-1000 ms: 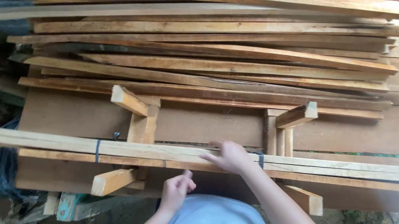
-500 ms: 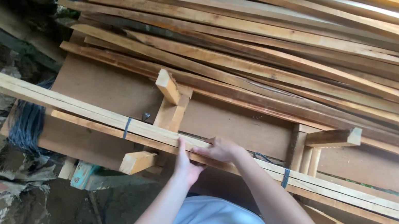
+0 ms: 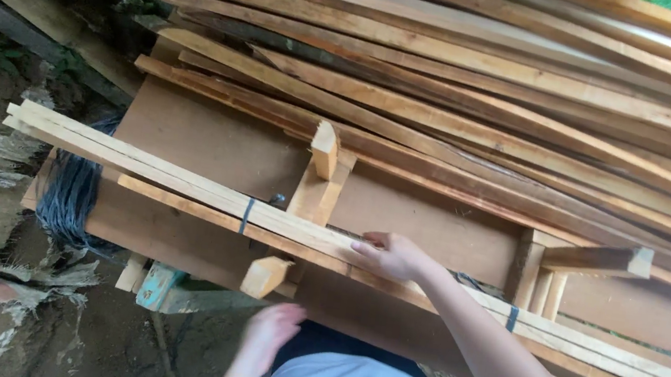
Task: The recorder is bundling several thin wood strips together using black rubber ties.
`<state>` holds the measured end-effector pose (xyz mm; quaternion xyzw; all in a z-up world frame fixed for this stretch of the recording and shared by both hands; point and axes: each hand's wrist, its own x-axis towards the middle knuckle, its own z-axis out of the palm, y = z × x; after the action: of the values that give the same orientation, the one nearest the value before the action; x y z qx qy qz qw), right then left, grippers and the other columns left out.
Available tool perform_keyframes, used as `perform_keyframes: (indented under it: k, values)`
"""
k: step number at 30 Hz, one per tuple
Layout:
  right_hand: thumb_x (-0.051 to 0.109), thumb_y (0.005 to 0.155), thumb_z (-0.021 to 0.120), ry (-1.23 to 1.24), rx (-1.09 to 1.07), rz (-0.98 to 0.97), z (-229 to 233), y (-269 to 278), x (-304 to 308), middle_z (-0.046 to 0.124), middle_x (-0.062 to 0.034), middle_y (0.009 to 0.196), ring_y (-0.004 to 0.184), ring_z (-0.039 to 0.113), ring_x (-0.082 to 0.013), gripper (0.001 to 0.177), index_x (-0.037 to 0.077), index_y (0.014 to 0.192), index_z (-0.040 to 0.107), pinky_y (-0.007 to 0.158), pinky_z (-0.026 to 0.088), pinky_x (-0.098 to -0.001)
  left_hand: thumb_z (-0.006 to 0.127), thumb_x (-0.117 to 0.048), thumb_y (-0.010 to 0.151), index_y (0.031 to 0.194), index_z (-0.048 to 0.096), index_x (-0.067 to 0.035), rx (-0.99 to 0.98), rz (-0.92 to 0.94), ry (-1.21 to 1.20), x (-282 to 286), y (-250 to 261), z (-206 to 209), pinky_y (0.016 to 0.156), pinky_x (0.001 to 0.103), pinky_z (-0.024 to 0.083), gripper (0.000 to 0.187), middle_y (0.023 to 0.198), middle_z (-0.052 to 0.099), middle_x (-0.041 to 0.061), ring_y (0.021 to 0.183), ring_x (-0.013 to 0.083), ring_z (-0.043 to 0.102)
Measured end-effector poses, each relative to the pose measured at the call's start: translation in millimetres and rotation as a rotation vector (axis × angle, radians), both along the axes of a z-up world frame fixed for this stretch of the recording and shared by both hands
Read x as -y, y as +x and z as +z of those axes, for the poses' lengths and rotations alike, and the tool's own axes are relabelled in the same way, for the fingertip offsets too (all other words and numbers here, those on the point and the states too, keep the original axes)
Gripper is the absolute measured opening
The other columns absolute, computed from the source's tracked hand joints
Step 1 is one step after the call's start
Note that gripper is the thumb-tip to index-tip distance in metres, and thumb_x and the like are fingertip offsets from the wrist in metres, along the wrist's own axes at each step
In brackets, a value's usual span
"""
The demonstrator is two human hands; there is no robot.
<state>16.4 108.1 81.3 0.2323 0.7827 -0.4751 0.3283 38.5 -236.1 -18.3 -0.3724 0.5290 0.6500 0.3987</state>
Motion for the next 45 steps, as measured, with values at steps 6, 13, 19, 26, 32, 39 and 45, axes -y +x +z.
perform_keyframes:
  k: [6, 13, 19, 26, 32, 39, 45]
  values:
    - [0.069, 0.097, 0.052, -0.048, -0.178, 0.061, -3, -102, 63, 0.068, -0.0148, 0.137, 0.136, 0.055, -0.038, 0.068, 0.017, 0.138, 0.066, 0.116, 0.042, -0.0546, 0.046, -0.079, 0.095, 0.165, 0.014, -0.011, -0.327, 0.397, 0.022, -4, -119, 38, 0.128, 0.055, 0.016, 0.103, 0.171, 0.007, 0.018, 0.158, 0.0374, 0.005]
    - [0.08, 0.098, 0.037, -0.132, -0.093, 0.03, -26, -205, 154, 0.049, -0.0173, 0.156, 0.149, 0.04, -0.0315, 0.091, 0.008, 0.153, 0.048, 0.126, 0.027, -0.0462, 0.032, -0.089, 0.09, 0.167, 0.009, -0.022, -0.123, 0.802, 0.106, -58, -211, 101, 0.132, 0.049, 0.007, 0.104, 0.174, 0.001, 0.005, 0.16, 0.0263, 0.005]
    - [0.079, 0.089, 0.052, -0.284, 0.243, -0.13, 33, -224, 167, 0.046, -0.0215, 0.158, 0.151, 0.036, -0.0343, 0.098, 0.002, 0.149, 0.054, 0.129, 0.023, -0.0472, 0.021, -0.077, 0.099, 0.166, 0.02, -0.025, -0.052, 0.826, 0.002, -83, -231, 162, 0.134, 0.039, 0.014, 0.085, 0.173, 0.016, 0.002, 0.158, 0.0208, 0.02]
    - [0.082, 0.083, 0.051, -0.301, 0.312, -0.088, 30, -243, 169, 0.043, -0.0202, 0.159, 0.147, 0.04, -0.0347, 0.104, 0.004, 0.151, 0.051, 0.125, 0.029, -0.0463, 0.024, -0.082, 0.093, 0.166, 0.017, -0.027, -0.001, 0.888, 0.0, -90, -252, 191, 0.133, 0.038, 0.013, 0.092, 0.173, 0.014, 0.002, 0.158, 0.0206, 0.018]
    - [0.083, 0.087, 0.049, -0.122, 0.195, 0.054, -52, -232, 167, 0.059, -0.0122, 0.146, 0.141, 0.049, -0.0296, 0.088, 0.014, 0.139, 0.066, 0.122, 0.036, -0.0424, 0.026, -0.078, 0.094, 0.166, 0.018, -0.022, -0.02, 0.86, -0.029, -82, -243, 174, 0.134, 0.04, 0.014, 0.092, 0.173, 0.016, 0.006, 0.158, 0.0244, 0.018]
    - [0.059, 0.099, 0.061, -0.274, -0.091, -0.14, -77, -141, 90, 0.063, -0.0182, 0.142, 0.134, 0.059, -0.0312, 0.065, 0.011, 0.144, 0.062, 0.115, 0.045, -0.0452, 0.065, -0.04, 0.101, 0.16, 0.023, -0.016, -0.665, 0.134, -0.81, -23, -204, 60, 0.13, 0.045, 0.004, 0.077, 0.168, 0.007, 0.019, 0.159, 0.0304, 0.004]
    - [0.043, 0.097, 0.068, -0.219, -0.123, -0.26, -47, -1, -20, 0.068, -0.0201, 0.136, 0.13, 0.062, -0.0378, 0.054, 0.008, 0.137, 0.066, 0.111, 0.048, -0.0507, 0.065, -0.024, 0.101, 0.142, 0.057, -0.009, -0.864, -0.697, -0.1, -83, -200, 157, 0.105, 0.045, 0.053, 0.044, 0.142, 0.063, 0.016, 0.125, 0.0346, 0.064]
